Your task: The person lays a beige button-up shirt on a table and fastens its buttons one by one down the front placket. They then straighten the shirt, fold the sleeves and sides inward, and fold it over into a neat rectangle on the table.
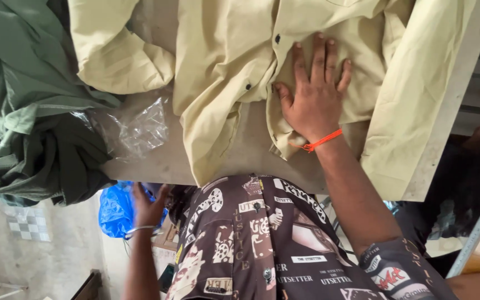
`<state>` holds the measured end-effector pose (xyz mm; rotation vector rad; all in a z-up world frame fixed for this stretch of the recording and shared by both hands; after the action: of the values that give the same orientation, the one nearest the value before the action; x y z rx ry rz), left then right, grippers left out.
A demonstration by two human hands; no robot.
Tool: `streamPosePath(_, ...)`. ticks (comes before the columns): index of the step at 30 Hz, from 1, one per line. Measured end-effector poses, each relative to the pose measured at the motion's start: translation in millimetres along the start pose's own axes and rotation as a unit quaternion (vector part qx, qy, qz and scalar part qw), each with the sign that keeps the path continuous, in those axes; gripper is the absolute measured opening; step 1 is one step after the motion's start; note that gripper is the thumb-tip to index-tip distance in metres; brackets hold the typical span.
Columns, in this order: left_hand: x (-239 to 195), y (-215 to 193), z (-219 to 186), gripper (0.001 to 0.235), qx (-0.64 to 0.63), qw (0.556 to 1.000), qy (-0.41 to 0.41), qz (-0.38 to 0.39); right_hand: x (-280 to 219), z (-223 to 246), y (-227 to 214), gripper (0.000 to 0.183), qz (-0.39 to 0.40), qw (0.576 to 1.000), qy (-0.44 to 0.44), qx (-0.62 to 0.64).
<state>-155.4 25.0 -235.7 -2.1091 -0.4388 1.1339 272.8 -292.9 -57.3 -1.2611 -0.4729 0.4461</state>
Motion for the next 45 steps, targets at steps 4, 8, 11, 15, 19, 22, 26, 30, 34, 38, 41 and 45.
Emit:
streamPosePath(4, 15, 56, -12, 0.097, 0.025, 0.989, -0.033, -0.141, -3, -1, 0, 0.073, -0.001, 1.000, -0.001, -0.008)
streamPosePath(8, 10, 39, -46, 0.090, 0.115, 0.988, -0.076, -0.063, -3, 0, 0, 0.073, -0.004, 1.000, 0.001, -0.007)
streamPosePath(11, -16, -11, -93, 0.079, 0.159, 0.985, 0.043, 0.047, -4, 1, -3, 0.075, 0.014, 1.000, 0.006, -0.003)
streamPosePath(15, -81, -101, -200, 0.066, 0.188, 0.947, -0.005, 0.260, -8, 2, -2, 0.072, 0.003, 1.000, -0.008, -0.006)
streamPosePath(19, -110, -136, -306, 0.039, 0.007, 0.957, 0.198, 0.210, -8, 3, -8, 0.070, -0.037, 0.999, -0.017, 0.003)
streamPosePath(22, -107, -136, -367, 0.027, -0.024, 0.937, 0.339, 0.081, -18, 4, -18, 0.056, -0.089, 0.995, -0.017, 0.052)
streamPosePath(26, -80, -108, -407, 0.033, 0.053, 0.930, 0.357, -0.069, -31, 28, -55, 0.046, -0.084, 0.979, -0.025, 0.186)
streamPosePath(30, -50, -98, -423, 0.053, 0.064, 0.884, 0.408, -0.219, -35, 41, -60, 0.046, -0.081, 0.979, -0.051, 0.178)
streamPosePath(34, -41, -94, -408, 0.038, 0.105, 0.896, 0.377, -0.211, -46, 40, -57, 0.023, -0.063, 0.976, -0.041, 0.204)
streamPosePath(38, -58, -113, -412, 0.016, 0.101, 0.956, 0.263, -0.080, -47, 44, -86, 0.017, -0.070, 0.965, -0.018, 0.250)
streamPosePath(41, -97, -140, -432, 0.016, 0.021, 0.948, 0.302, -0.099, -50, 48, -106, 0.018, -0.055, 0.963, 0.007, 0.265)
streamPosePath(45, -111, -153, -442, 0.014, 0.014, 0.927, 0.352, -0.130, -56, 49, -120, 0.020, -0.068, 0.961, 0.014, 0.269)
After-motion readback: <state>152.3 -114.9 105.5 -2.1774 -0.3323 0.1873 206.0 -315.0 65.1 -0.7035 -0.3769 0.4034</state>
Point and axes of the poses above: each hand's wrist, its own x-axis towards the middle knuckle, its own y-axis out of the palm, z = x × y, the point moved 5 cm from there along x, towards the middle knuckle, and after that the axes turned 6 degrees about -y, right-handed, at the moved point
